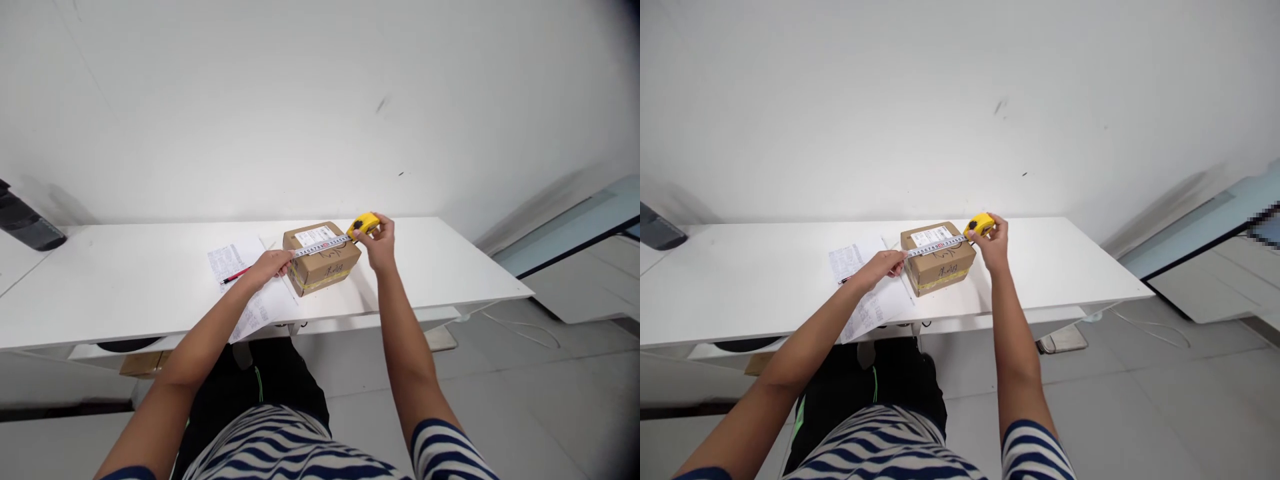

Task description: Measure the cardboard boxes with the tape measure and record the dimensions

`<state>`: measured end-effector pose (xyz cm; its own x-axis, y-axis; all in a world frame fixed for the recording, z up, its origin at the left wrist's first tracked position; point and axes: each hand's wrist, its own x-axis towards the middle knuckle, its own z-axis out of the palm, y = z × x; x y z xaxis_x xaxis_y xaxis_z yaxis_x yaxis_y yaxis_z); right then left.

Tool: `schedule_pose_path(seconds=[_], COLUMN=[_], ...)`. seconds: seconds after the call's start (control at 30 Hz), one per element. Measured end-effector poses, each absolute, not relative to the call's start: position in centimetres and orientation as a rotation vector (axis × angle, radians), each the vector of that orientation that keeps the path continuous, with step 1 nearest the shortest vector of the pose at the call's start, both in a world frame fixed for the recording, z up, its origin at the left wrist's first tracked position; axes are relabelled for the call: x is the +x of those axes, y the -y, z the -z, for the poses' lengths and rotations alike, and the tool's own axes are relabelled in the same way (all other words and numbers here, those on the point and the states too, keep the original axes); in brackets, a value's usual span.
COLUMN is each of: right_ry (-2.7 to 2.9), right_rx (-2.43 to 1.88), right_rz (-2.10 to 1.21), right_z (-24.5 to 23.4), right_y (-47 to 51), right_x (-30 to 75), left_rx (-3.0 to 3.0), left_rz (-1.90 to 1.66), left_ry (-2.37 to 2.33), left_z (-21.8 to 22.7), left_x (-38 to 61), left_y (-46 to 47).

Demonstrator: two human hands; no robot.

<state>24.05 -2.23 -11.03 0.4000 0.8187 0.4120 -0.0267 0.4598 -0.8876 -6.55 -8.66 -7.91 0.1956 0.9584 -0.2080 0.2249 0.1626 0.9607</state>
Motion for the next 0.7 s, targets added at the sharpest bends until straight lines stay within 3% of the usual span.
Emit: schedule_pose_path(seconds=[0.47, 0.7], right_ry=[1.161, 1.280], right_rx=[-1.020, -0.979], right_rz=[-0.590, -0.106], right_z=[11.8, 10.3], right_y=[2.8, 7.6], right_x=[23.7, 22.2], left_rx=[1.445, 1.578], left_rz=[-0.676, -0.799], left_ry=[-1.311, -1.285], left_z=[6.7, 5.3], left_x=[-5.2, -6.9], left_y=[8.1, 10.0])
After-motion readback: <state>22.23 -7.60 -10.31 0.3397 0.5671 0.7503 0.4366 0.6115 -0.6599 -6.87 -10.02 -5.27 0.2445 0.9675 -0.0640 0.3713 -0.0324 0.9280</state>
